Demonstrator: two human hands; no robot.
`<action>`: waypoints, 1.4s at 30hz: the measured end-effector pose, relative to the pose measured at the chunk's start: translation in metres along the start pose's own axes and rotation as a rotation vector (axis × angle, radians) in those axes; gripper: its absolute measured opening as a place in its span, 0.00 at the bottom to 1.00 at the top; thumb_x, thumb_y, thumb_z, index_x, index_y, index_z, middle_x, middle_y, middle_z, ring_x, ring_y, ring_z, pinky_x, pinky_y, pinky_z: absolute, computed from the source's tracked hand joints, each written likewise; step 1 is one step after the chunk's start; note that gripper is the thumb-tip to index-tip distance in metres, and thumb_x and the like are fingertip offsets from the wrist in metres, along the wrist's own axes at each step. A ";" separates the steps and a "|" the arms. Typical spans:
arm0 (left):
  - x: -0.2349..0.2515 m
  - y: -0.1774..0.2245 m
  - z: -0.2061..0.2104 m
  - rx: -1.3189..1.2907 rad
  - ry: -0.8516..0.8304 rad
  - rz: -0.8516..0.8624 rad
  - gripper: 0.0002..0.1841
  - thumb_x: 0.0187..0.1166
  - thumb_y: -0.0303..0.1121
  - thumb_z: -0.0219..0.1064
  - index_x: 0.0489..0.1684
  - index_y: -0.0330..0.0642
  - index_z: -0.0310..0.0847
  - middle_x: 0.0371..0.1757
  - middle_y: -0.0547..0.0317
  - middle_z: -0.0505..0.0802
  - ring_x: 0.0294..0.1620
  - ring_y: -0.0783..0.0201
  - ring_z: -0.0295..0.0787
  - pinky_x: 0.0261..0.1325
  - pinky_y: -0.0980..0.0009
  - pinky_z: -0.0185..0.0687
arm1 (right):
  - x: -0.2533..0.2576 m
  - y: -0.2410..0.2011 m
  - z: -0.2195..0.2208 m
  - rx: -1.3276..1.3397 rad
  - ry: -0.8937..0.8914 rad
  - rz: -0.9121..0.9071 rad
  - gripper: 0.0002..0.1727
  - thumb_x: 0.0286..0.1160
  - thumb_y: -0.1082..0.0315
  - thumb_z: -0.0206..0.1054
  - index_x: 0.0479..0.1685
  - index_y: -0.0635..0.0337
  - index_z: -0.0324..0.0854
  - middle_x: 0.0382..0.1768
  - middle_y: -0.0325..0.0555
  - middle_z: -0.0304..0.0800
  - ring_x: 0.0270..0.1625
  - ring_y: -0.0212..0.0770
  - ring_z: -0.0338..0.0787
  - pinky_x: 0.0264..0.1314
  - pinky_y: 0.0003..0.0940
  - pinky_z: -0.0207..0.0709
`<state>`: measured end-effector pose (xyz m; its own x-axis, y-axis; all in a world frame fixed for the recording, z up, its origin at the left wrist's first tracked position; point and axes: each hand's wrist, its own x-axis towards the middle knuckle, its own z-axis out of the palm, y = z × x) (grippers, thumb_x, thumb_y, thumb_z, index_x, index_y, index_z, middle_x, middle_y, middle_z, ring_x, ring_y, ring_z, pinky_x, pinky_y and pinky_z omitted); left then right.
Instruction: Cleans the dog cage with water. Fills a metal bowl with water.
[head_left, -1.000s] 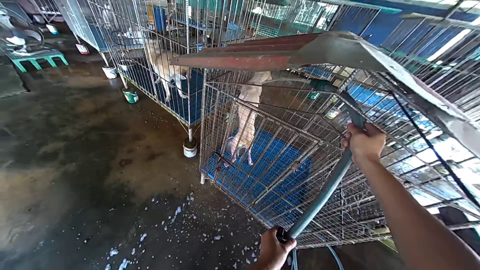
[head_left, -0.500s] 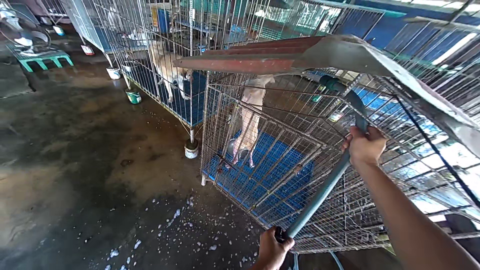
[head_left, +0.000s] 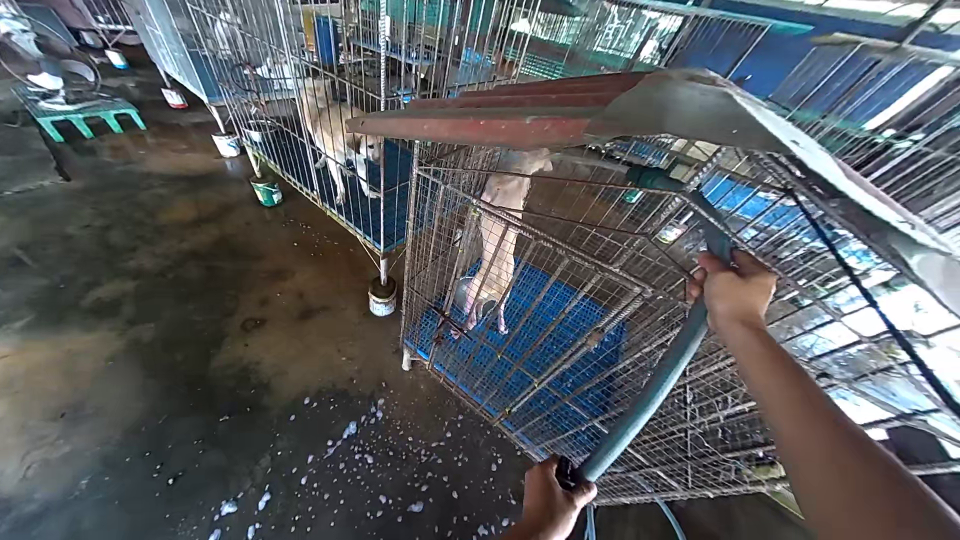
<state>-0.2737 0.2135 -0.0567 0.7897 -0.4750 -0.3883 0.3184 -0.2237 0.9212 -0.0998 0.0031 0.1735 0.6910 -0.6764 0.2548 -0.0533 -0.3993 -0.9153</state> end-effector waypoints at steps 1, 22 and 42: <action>0.000 0.000 0.002 -0.001 -0.008 0.001 0.22 0.78 0.42 0.75 0.59 0.32 0.85 0.48 0.39 0.93 0.43 0.49 0.92 0.55 0.50 0.86 | 0.000 -0.001 -0.002 -0.006 -0.008 0.010 0.14 0.88 0.65 0.61 0.63 0.64 0.76 0.21 0.35 0.71 0.12 0.27 0.72 0.17 0.25 0.74; -0.023 0.009 0.020 0.035 -0.148 0.038 0.23 0.76 0.41 0.76 0.58 0.30 0.84 0.44 0.39 0.92 0.38 0.49 0.91 0.51 0.50 0.85 | 0.000 -0.016 -0.009 -0.248 -0.224 0.164 0.09 0.88 0.66 0.60 0.55 0.62 0.78 0.20 0.35 0.69 0.12 0.27 0.68 0.15 0.23 0.69; -0.037 0.019 0.022 -0.077 -0.188 0.046 0.22 0.77 0.39 0.76 0.61 0.31 0.83 0.42 0.41 0.92 0.32 0.54 0.88 0.43 0.55 0.86 | 0.006 -0.037 -0.003 -0.504 -0.326 0.218 0.14 0.89 0.64 0.61 0.62 0.63 0.77 0.28 0.40 0.72 0.18 0.31 0.70 0.23 0.27 0.71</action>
<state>-0.3083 0.2078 -0.0252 0.6946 -0.6355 -0.3372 0.3290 -0.1362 0.9345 -0.0964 0.0119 0.2095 0.8053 -0.5841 -0.1014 -0.4956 -0.5694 -0.6559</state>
